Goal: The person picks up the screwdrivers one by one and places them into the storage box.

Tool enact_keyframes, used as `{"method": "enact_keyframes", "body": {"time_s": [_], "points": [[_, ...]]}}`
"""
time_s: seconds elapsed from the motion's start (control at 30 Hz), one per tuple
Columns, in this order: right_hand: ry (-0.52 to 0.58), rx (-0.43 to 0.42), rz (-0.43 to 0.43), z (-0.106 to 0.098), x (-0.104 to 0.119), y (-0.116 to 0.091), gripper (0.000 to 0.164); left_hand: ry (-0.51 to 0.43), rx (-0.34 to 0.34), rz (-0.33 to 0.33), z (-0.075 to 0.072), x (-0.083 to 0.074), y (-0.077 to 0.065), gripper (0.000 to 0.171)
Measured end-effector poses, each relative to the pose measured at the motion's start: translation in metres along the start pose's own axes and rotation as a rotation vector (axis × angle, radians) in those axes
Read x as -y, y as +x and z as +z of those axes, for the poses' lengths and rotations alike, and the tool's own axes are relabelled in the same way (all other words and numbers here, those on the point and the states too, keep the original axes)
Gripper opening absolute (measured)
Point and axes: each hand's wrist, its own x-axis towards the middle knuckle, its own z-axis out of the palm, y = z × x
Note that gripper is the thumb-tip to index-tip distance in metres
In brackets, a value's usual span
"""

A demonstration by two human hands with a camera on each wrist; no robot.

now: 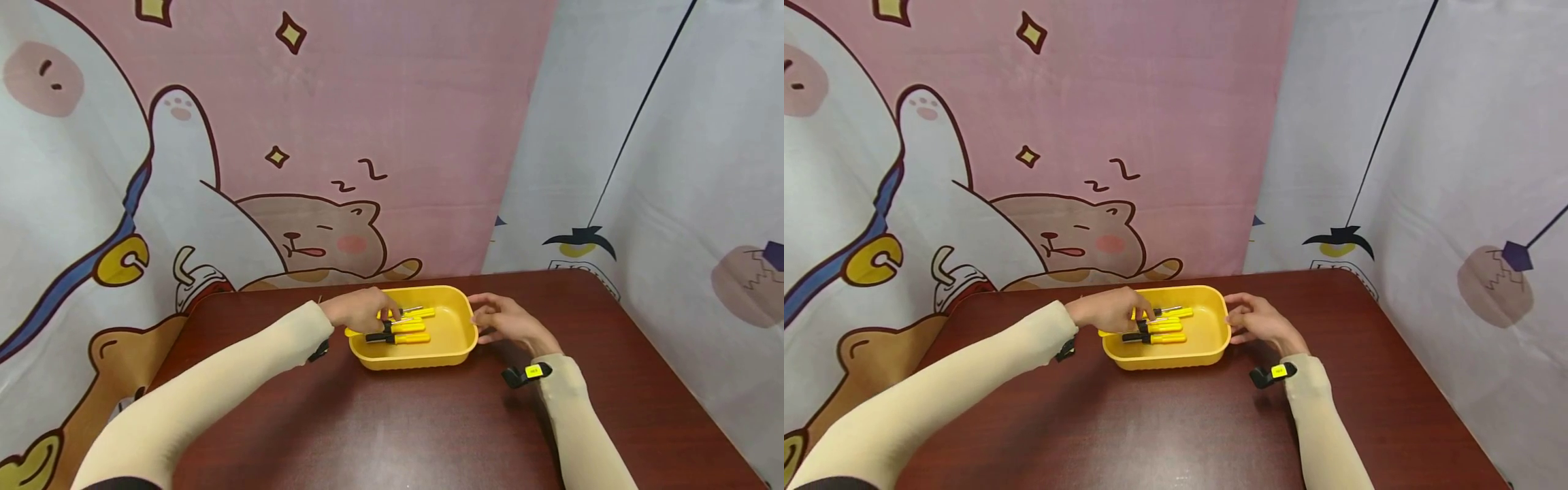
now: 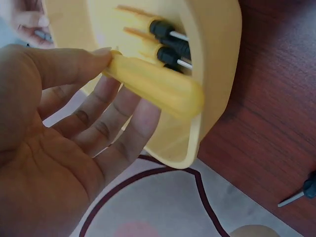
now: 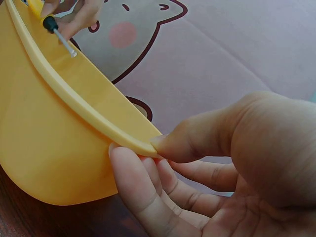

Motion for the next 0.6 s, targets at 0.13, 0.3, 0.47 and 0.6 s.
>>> {"method": "enact_keyframes", "body": {"time_s": [0.13, 0.3, 0.47, 0.6], "points": [[0.009, -0.007, 0.010, 0.000, -0.001, 0.001, 0.055, 0.049, 0.046, 0.020, 0.001, -0.005, 0.008, 0.038], [0.004, -0.008, 0.009, -0.002, -0.001, 0.001, 0.055, 0.097, 0.089, 0.038, -0.001, -0.011, 0.015, 0.037], [0.000, -0.014, 0.011, -0.002, 0.000, 0.001, 0.054, 0.087, 0.122, 0.041, -0.003, -0.017, 0.021, 0.037], [0.000, -0.006, 0.006, -0.001, 0.000, 0.001, 0.054, 0.091, 0.135, 0.055, -0.003, -0.021, 0.025, 0.036]]}}
